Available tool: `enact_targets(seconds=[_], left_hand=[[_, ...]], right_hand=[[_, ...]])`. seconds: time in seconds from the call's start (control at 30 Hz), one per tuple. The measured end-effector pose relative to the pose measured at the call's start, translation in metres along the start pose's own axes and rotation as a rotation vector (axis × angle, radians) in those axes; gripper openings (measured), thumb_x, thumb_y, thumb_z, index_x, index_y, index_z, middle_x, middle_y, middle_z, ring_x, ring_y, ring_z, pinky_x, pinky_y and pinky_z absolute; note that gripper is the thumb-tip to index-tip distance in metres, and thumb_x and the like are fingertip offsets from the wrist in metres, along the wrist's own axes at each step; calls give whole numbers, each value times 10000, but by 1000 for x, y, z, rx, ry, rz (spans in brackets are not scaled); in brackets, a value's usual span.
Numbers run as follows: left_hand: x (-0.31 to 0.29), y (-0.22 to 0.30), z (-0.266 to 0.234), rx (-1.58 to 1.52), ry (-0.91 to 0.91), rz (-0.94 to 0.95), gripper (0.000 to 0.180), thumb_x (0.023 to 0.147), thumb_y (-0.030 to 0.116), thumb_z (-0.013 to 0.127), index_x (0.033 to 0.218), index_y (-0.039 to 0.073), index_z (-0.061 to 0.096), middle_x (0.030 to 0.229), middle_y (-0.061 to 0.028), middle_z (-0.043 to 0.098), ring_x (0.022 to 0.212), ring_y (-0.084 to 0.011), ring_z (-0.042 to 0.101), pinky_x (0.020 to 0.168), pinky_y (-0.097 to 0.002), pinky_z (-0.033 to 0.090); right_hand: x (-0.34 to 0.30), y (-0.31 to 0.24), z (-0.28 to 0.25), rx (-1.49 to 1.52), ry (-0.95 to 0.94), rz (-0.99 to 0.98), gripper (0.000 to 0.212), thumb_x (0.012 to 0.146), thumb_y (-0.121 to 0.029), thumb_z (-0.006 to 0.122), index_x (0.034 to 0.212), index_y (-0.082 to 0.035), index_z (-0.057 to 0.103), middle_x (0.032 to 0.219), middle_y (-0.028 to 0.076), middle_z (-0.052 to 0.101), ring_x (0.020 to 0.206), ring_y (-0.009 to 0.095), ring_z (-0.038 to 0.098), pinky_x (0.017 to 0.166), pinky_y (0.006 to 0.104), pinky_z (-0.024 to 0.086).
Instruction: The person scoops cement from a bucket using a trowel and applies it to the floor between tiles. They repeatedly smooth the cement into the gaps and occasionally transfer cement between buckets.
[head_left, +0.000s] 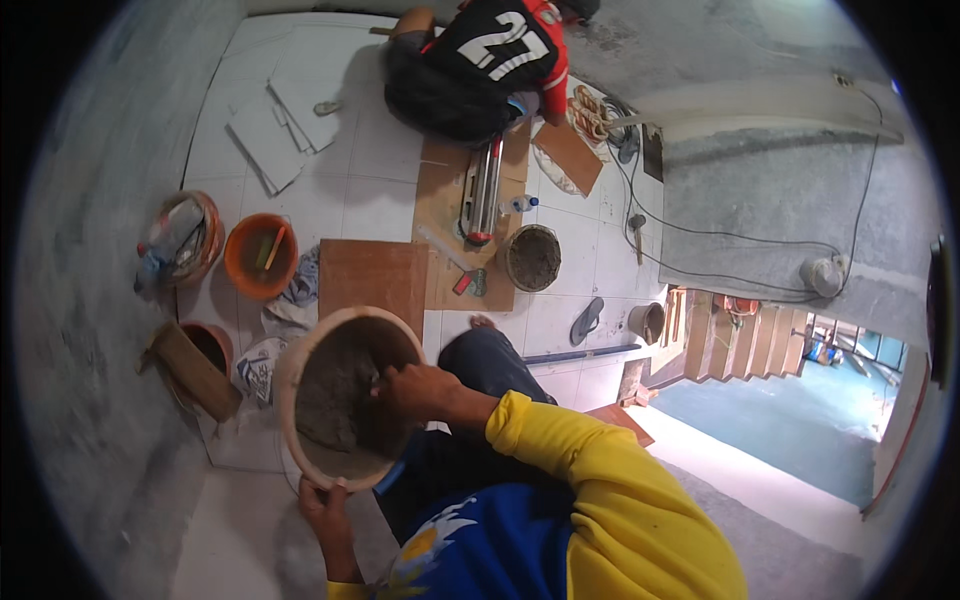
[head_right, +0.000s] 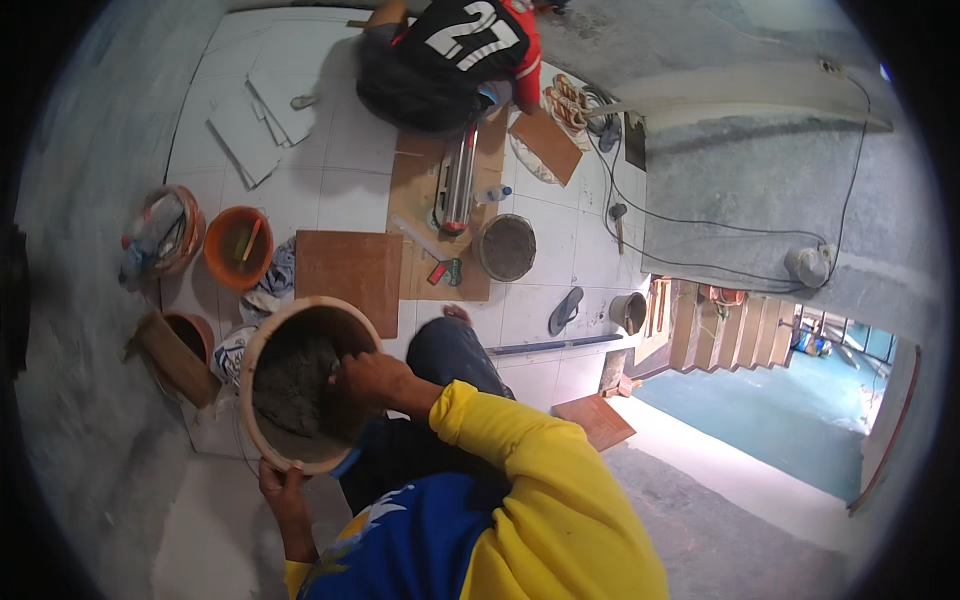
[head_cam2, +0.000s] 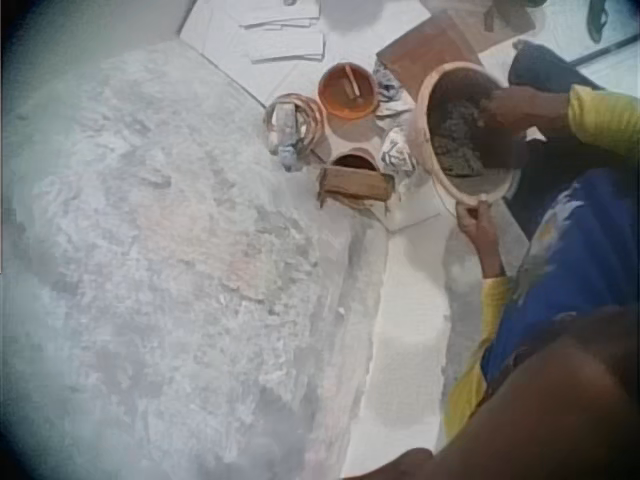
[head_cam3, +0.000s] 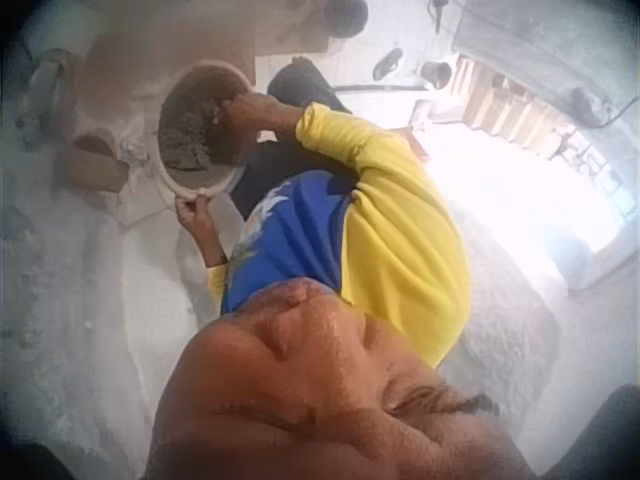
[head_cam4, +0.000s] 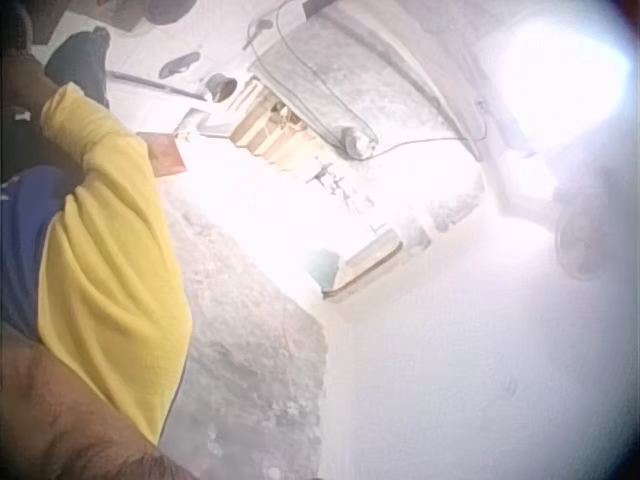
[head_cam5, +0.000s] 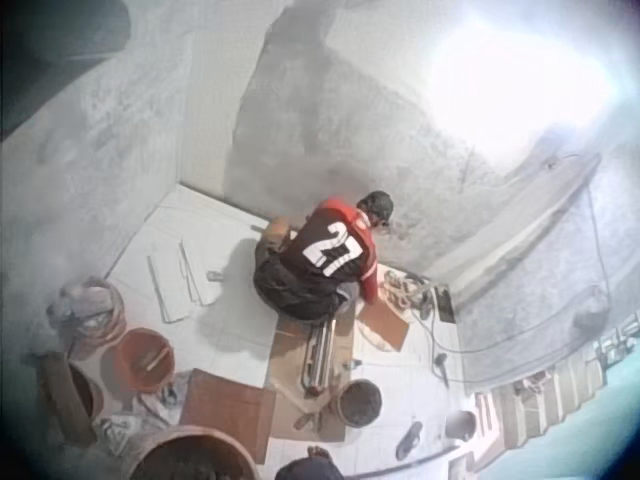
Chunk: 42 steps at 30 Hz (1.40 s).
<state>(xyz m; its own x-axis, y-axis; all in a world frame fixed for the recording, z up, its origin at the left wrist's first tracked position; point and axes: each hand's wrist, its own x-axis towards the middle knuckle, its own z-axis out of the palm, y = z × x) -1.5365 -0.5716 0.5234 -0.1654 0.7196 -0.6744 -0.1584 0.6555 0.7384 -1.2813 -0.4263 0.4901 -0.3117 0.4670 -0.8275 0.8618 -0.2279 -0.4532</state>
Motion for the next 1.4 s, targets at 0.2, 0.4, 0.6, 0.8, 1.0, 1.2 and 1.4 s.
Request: enact_targets(seconds=[0.2, 0.4, 0.6, 0.8, 1.0, 1.2, 1.4], left_hand=[[6, -4, 98, 113, -226, 39, 231, 881, 14, 717, 1070, 7, 584, 1029, -55, 631, 888, -116, 599, 815, -273, 515], [7, -14, 260, 226, -311, 198, 206, 873, -13, 708, 1000, 45, 556, 973, -35, 616, 860, -115, 604, 799, -288, 554], [-44, -11, 489, 288, -370, 177, 205, 880, 15, 719, 1031, 49, 584, 934, -27, 620, 814, -116, 631, 772, -303, 579], [-80, -31, 701, 467, -742, 297, 186, 879, -20, 726, 1017, 27, 611, 883, 46, 545, 764, -50, 521, 720, -211, 434], [-109, -47, 848, 518, -1095, 56, 339, 870, -50, 707, 1200, -31, 628, 1442, -100, 602, 1162, -100, 564, 932, -242, 434], [-120, -40, 979, 546, -1108, 59, 281, 868, 25, 772, 877, 103, 503, 867, 51, 498, 769, -38, 476, 692, -221, 405], [-69, -34, 1097, 546, -1008, -78, 194, 871, -36, 727, 906, 56, 560, 1045, -6, 630, 891, -77, 575, 780, -255, 511]], right_hand=[[-38, 126, 6, 265, 144, -298, 589, 1076, -547, 443, 1118, 14, 615, 923, 343, 693, 910, 515, 691, 821, 586, 536], [-177, 277, -79, 18, 522, -272, 438, 1052, -440, 535, 1160, -18, 573, 865, 247, 685, 809, 444, 715, 678, 551, 561], [-288, 472, -105, 23, 821, -112, 390, 976, -276, 648, 1265, -29, 562, 966, 195, 684, 825, 352, 735, 602, 493, 595], [-402, 617, -144, 227, 853, 481, 363, 1033, -358, 582, 1113, -4, 585, 964, 258, 716, 868, 440, 724, 684, 515, 581], [-446, 739, -129, 771, 884, 264, 554, 1062, -479, 508, 1113, 59, 628, 803, 308, 692, 756, 461, 717, 698, 555, 554], [-465, 788, -191, 823, 947, 345, 486, 1042, -443, 568, 1170, 19, 653, 994, 297, 707, 943, 522, 674, 840, 562, 529], [-488, 848, -274, 394, 1052, 470, 426, 960, -277, 693, 1324, -78, 601, 1034, 198, 692, 867, 401, 711, 687, 491, 561]])
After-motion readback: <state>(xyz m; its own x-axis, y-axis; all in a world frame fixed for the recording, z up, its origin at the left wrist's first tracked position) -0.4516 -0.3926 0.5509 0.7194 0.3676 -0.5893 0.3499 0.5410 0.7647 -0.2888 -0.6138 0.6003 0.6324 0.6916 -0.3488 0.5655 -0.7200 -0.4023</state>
